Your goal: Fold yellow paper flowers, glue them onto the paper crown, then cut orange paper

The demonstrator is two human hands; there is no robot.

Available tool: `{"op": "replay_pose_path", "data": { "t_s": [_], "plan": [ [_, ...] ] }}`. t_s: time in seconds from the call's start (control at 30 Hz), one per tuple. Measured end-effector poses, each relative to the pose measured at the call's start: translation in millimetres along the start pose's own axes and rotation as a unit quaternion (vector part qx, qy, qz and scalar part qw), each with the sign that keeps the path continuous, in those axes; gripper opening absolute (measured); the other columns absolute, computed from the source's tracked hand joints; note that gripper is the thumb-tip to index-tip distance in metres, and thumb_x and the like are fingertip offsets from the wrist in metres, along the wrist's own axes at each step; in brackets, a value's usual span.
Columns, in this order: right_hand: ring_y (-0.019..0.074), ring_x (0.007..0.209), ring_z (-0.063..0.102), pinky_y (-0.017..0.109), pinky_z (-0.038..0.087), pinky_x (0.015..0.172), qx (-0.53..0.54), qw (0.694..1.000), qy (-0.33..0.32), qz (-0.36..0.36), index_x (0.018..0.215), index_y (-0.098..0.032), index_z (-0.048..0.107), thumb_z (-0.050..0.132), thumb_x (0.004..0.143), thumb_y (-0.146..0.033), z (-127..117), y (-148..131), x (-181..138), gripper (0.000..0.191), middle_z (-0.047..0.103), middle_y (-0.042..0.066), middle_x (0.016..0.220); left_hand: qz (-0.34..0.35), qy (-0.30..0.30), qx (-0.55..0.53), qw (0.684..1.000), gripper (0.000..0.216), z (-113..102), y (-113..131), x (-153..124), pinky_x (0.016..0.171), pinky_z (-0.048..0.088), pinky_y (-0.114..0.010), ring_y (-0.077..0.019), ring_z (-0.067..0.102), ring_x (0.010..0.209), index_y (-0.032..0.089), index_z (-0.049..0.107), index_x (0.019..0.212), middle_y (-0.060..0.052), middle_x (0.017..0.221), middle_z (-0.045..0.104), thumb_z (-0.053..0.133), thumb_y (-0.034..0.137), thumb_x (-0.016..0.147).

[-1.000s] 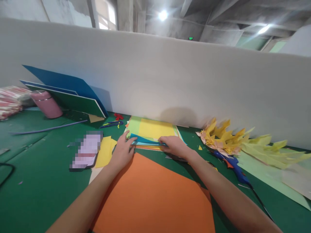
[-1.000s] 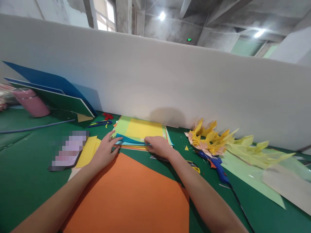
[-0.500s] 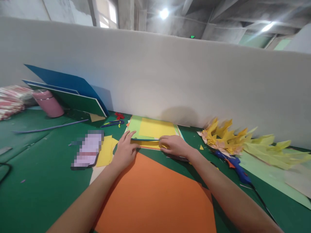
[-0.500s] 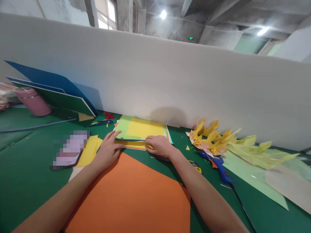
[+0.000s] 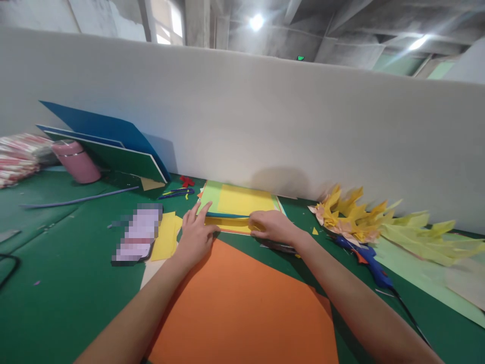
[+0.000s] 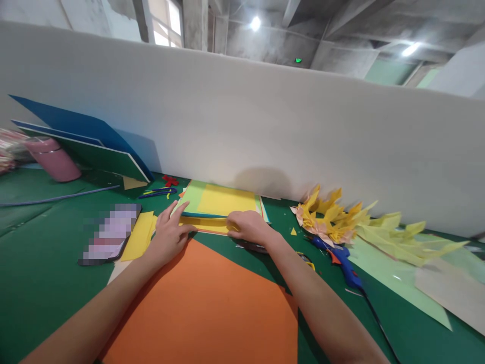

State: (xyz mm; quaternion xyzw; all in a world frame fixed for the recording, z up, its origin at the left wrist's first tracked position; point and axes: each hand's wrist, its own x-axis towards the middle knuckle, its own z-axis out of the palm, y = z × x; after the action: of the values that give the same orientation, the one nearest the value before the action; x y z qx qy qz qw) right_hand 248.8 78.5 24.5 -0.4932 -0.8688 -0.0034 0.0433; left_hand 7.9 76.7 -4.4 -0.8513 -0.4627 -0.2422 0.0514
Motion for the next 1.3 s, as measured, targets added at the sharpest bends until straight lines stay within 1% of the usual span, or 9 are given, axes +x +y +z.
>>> {"op": "replay_pose_path", "data": {
  "t_s": [0.2,0.3,0.37,0.43,0.53,0.7,0.9,1.07,1.3],
  "plan": [
    [0.0162,0.07,0.06,0.024,0.032,0.056,-0.031,0.999,0.034,0.001,0.081,-0.019,0.061,0.055,0.082,-0.023,9.0,-5.9,-1.5,0.007,0.067,0.004,0.082,-0.005,-0.012,0.025,1.0,0.029,5.1,0.7,-1.6,0.101,0.029,-0.059,-0.0379,0.025,0.136,0.028,0.07,0.095,-0.006,0.145,0.039,0.047,0.014,0.084],
    [0.0172,0.07,0.061,0.025,0.037,0.058,-0.05,0.997,0.065,0.001,0.083,-0.017,0.062,0.049,0.085,-0.017,16.7,-8.2,-2.2,0.013,0.068,0.007,0.084,-0.005,-0.007,0.035,0.999,0.032,8.5,-1.9,-1.8,0.1,0.031,-0.058,-0.0374,0.028,0.134,0.026,0.067,0.103,-0.009,0.145,0.04,0.046,0.012,0.083],
    [0.0189,0.08,0.063,0.026,0.041,0.063,-0.059,0.994,0.087,-0.012,0.087,-0.017,0.062,0.045,0.086,-0.013,21.4,-8.9,-1.8,0.017,0.069,0.009,0.094,-0.012,-0.005,0.037,0.999,0.034,10.1,-3.5,-1.6,0.099,0.033,-0.056,-0.0363,0.035,0.13,0.024,0.065,0.106,-0.012,0.143,0.041,0.046,0.011,0.082],
    [0.0201,0.096,0.061,0.029,0.045,0.075,-0.063,0.992,0.102,-0.039,0.087,-0.018,0.063,0.045,0.086,-0.01,24.5,-9.6,-0.7,0.02,0.067,0.009,0.108,-0.022,-0.006,0.035,0.999,0.034,11.2,-4.6,-1.3,0.096,0.036,-0.052,-0.0345,0.041,0.124,0.022,0.065,0.106,-0.014,0.139,0.045,0.046,0.011,0.081],
    [0.0221,0.114,0.053,0.036,0.041,0.093,-0.069,0.987,0.128,-0.072,0.083,-0.019,0.065,0.046,0.086,-0.009,27.1,-12.7,1.6,0.022,0.062,0.008,0.122,-0.026,-0.006,0.024,0.999,0.034,12.1,-5.6,-0.3,0.092,0.039,-0.049,-0.0319,0.047,0.116,0.022,0.064,0.106,-0.013,0.131,0.053,0.045,0.01,0.08],
    [0.0244,0.12,0.049,0.043,0.035,0.102,-0.114,0.965,0.223,-0.083,0.085,-0.02,0.067,0.054,0.087,-0.021,33.3,-20.6,5.3,0.013,0.055,0.006,0.132,-0.027,-0.005,0.007,1.0,0.037,12.1,-6.5,1.8,0.09,0.038,-0.047,-0.0294,0.049,0.111,0.023,0.064,0.105,-0.009,0.121,0.06,0.041,0.008,0.081],
    [0.0281,0.124,0.044,0.049,0.03,0.105,-0.125,0.974,0.189,-0.024,0.075,-0.022,0.068,0.065,0.081,-0.033,34.3,-22.9,10.2,0.013,0.052,0.004,0.136,-0.038,0.001,-0.004,0.999,0.041,14.2,-8.2,4.0,0.097,0.033,-0.046,-0.0282,0.047,0.114,0.022,0.063,0.107,-0.008,0.118,0.061,0.041,0.004,0.077],
    [0.0297,0.126,0.042,0.054,0.026,0.104,-0.122,0.978,0.165,-0.024,0.078,-0.023,0.07,0.063,0.082,-0.033,29.1,-24.8,13.6,0.013,0.05,0.005,0.137,-0.044,0.004,-0.024,0.999,0.046,15.6,-10.1,5.5,0.095,0.036,-0.045,-0.0275,0.049,0.11,0.022,0.063,0.107,-0.007,0.117,0.062,0.04,0.001,0.074],
    [0.0276,0.125,0.043,0.053,0.022,0.107,-0.119,0.984,0.126,-0.046,0.07,-0.022,0.071,0.06,0.084,-0.027,23.7,-25.0,22.3,0.018,0.059,0.004,0.127,-0.049,-0.008,-0.027,0.998,0.05,14.8,-11.1,5.0,0.091,0.038,-0.043,-0.0269,0.05,0.106,0.023,0.063,0.109,-0.006,0.119,0.061,0.039,-0.001,0.072]
  ]
}}
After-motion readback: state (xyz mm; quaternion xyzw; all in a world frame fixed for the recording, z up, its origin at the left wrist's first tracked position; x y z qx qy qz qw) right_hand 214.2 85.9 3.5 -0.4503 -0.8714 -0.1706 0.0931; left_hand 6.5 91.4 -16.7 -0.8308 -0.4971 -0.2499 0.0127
